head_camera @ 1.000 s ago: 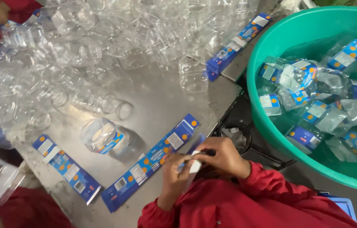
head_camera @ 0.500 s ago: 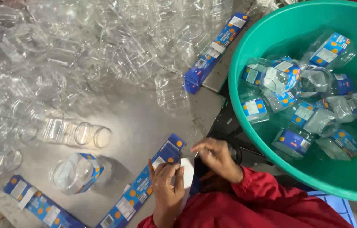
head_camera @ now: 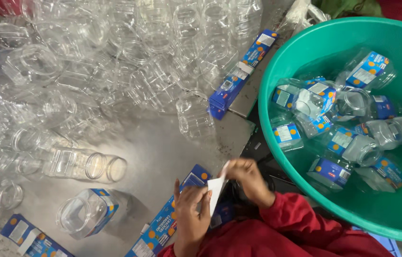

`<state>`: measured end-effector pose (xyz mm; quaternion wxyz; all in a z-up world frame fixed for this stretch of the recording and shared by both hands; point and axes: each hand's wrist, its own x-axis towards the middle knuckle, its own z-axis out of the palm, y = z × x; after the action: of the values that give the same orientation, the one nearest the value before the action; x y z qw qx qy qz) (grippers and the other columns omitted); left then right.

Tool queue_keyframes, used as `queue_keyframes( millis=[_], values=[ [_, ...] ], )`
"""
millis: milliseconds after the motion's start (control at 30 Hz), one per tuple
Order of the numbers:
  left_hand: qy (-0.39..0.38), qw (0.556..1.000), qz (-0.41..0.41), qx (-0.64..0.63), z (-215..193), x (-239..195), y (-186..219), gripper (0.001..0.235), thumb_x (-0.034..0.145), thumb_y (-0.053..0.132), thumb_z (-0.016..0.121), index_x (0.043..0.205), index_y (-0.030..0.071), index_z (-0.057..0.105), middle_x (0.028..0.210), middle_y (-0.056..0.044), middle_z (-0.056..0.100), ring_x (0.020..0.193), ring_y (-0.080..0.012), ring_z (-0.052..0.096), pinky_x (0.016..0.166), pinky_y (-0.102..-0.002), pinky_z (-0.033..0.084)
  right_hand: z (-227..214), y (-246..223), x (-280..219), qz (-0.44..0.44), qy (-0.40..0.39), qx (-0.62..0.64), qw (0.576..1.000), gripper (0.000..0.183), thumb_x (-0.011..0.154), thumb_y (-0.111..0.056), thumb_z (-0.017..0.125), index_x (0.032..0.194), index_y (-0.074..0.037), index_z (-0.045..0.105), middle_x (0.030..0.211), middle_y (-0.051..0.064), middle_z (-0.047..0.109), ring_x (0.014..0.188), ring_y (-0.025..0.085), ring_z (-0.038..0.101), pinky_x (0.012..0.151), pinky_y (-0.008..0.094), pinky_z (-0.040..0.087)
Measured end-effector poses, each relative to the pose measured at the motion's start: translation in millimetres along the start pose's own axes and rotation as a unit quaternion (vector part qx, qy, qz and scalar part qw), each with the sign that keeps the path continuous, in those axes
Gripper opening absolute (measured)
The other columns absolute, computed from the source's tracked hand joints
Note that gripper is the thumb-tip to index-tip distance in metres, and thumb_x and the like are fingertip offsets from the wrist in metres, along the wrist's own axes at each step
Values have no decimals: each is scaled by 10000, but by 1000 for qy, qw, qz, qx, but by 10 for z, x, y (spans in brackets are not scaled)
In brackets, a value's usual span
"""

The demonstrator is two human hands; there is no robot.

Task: The person applies labels to clear plastic jars by hand at a workstation, peels the backing from labels, and places finished jars into a large green bin.

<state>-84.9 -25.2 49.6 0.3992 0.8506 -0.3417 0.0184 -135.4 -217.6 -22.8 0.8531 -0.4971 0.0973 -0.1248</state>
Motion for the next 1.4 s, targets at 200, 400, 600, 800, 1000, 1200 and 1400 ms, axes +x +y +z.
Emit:
queue_keyframes(
  millis=[200,400,600,800,1000,1200,1400],
  values=[
    [136,980,58,-130,-108,-174,23,31,892,22,686,919,15,699,795,-81,695,753,-255,701,1078,-551,483,-97,-38,-294,38,-20,60,997,79,1077,-99,552,1120,-42,584,974,115,691,746,200,686,673,339,567],
    [220,952,185,-109,-211,-555,-43,27,917,17,654,918,-10,660,808,-103,673,772,-241,694,1002,-477,561,343,-137,-670,-288,-190,-243,907,417,1020,-154,653,1318,106,523,1183,180,612,1078,241,602,896,349,463],
    [246,825,-237,-449,-249,-505,-227,221,952,1,695,1146,-102,670,889,-207,588,702,-273,452,661,-405,347,542,130,-583,86,-9,-216,973,196,899,-118,735,813,47,798,663,114,736,567,111,631,510,318,479],
    [40,983,75,-166,-657,-715,-44,319,941,86,713,1254,32,685,1207,-166,714,1140,-315,672,994,-382,525,663,-166,-491,-119,-335,-480,802,157,847,-174,749,899,-31,788,773,164,738,663,265,699,608,378,528],
    [-63,984,-141,-88,-810,-861,-489,154,882,206,758,834,63,788,707,-106,740,665,-288,687,629,-372,500,657,-231,-404,3,-284,-542,791,230,839,-299,800,875,-72,789,761,156,742,656,295,716,638,401,545],
    [209,970,-95,85,-1249,-912,-761,107,894,167,744,932,68,760,852,-94,749,712,-215,689,647,-311,511,274,-577,-355,9,-48,-571,820,198,861,-224,756,945,-49,796,720,131,735,589,182,643,563,332,520],
    [-66,970,-77,-221,-746,-817,-337,298,845,146,798,1112,29,732,1004,-117,783,725,-225,715,613,-322,531,638,-177,-554,14,-262,-354,898,147,878,-132,808,941,-2,777,764,108,733,676,89,615,595,312,504]
  ],
)
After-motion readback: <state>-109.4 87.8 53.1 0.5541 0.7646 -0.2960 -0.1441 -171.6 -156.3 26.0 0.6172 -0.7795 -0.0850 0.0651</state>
